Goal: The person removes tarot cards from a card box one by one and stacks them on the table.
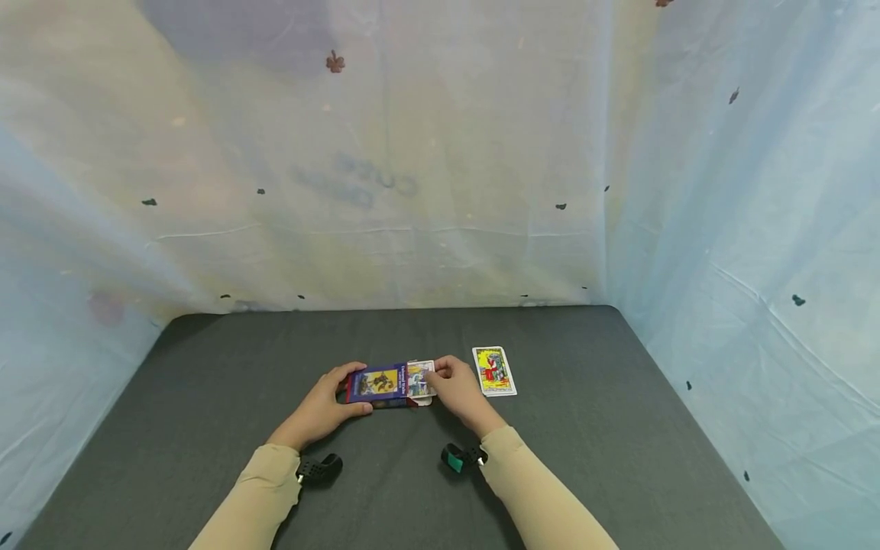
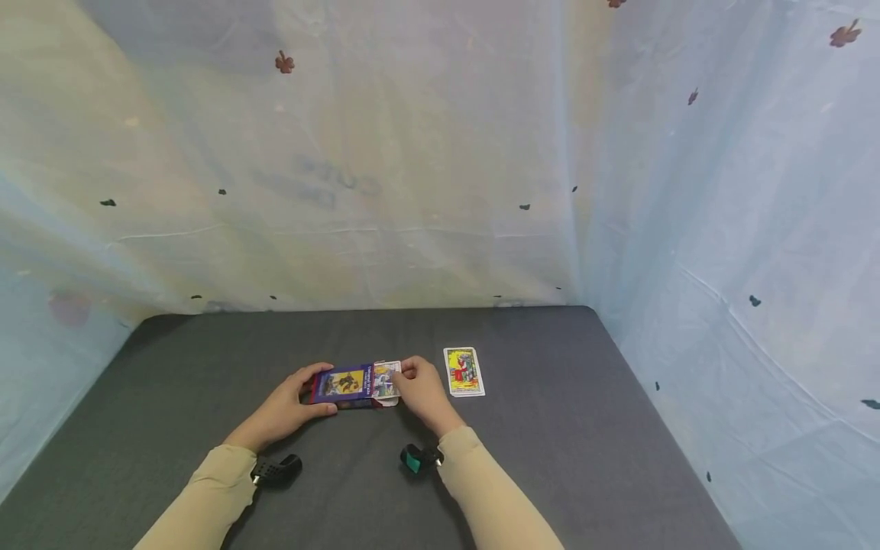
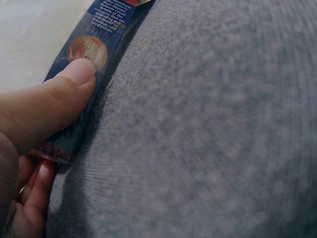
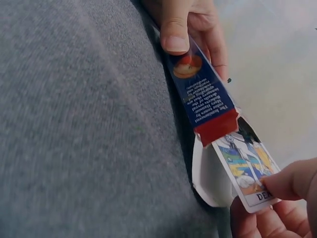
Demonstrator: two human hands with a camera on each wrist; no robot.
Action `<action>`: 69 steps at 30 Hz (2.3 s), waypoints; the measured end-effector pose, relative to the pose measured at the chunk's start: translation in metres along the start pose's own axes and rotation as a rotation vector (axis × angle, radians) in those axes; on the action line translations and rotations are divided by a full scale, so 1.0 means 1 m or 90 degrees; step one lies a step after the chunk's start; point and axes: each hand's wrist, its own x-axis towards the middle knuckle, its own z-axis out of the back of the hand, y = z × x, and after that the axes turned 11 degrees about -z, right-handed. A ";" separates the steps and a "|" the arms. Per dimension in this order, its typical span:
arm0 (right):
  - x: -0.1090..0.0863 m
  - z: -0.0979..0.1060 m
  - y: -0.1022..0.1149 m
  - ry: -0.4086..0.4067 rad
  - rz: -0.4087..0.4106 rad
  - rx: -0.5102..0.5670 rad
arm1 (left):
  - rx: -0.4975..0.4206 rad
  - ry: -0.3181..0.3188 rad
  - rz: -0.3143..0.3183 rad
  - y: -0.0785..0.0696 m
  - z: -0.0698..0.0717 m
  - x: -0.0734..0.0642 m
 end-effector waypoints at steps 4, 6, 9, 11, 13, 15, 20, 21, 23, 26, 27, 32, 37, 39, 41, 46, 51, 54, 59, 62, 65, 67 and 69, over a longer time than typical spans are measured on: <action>-0.002 0.005 -0.002 -0.007 0.018 0.009 | 0.007 -0.002 -0.005 0.000 0.000 0.000; -0.004 0.009 -0.002 -0.004 0.029 0.006 | 0.007 -0.002 -0.005 -0.001 0.000 0.000; -0.008 0.014 -0.002 0.001 0.036 -0.001 | 0.004 -0.001 -0.006 -0.003 0.000 -0.001; -0.011 0.017 -0.002 0.007 0.040 -0.012 | 0.001 0.000 -0.005 -0.004 0.001 -0.001; -0.012 0.019 -0.003 0.013 0.046 -0.024 | -0.002 0.000 -0.005 -0.006 0.001 -0.002; -0.014 0.021 -0.004 0.019 0.051 -0.038 | -0.005 -0.001 -0.003 -0.007 0.002 -0.002; -0.016 0.024 -0.008 0.028 0.055 -0.071 | -0.006 -0.002 -0.001 -0.009 0.002 -0.002; -0.016 0.025 -0.008 0.029 0.057 -0.080 | -0.004 -0.001 -0.001 -0.009 0.001 -0.002; -0.017 0.026 -0.009 0.033 0.064 -0.100 | -0.003 0.000 -0.002 -0.008 0.001 -0.002; -0.017 0.028 -0.009 0.041 0.075 -0.130 | -0.004 0.000 -0.002 -0.007 0.001 -0.001; -0.018 0.028 -0.009 0.046 0.078 -0.136 | -0.004 0.000 -0.004 -0.007 0.001 -0.001; -0.020 0.029 -0.008 0.053 0.078 -0.152 | -0.007 -0.001 -0.005 -0.006 0.001 -0.001; -0.021 0.028 -0.008 0.040 0.081 -0.159 | -0.008 0.001 0.000 -0.005 0.001 0.000; -0.021 0.028 -0.009 0.038 0.081 -0.160 | -0.008 0.002 0.000 -0.005 0.001 0.000; -0.020 0.029 -0.010 0.036 0.079 -0.162 | -0.008 0.003 0.002 -0.005 0.001 0.000; -0.020 0.029 -0.012 0.035 0.070 -0.168 | -0.007 0.003 0.001 -0.004 0.001 0.000; -0.021 0.031 -0.014 0.044 0.073 -0.174 | -0.014 0.000 0.000 -0.004 0.001 -0.001; -0.022 0.033 -0.014 0.064 0.077 -0.182 | -0.013 0.001 -0.004 -0.004 0.001 -0.001; -0.026 0.036 -0.012 0.101 0.077 -0.196 | -0.014 -0.002 -0.006 -0.003 0.000 -0.001; -0.027 0.039 -0.012 0.094 0.080 -0.202 | -0.014 -0.003 -0.007 -0.002 -0.001 -0.001; -0.026 0.042 -0.014 0.065 0.078 -0.196 | -0.015 -0.003 -0.008 -0.001 -0.001 -0.001; -0.025 0.045 -0.016 0.043 0.074 -0.179 | -0.018 -0.003 -0.007 0.000 -0.001 -0.001; -0.023 0.048 -0.018 0.012 0.067 -0.164 | -0.020 -0.005 -0.007 -0.001 -0.001 -0.001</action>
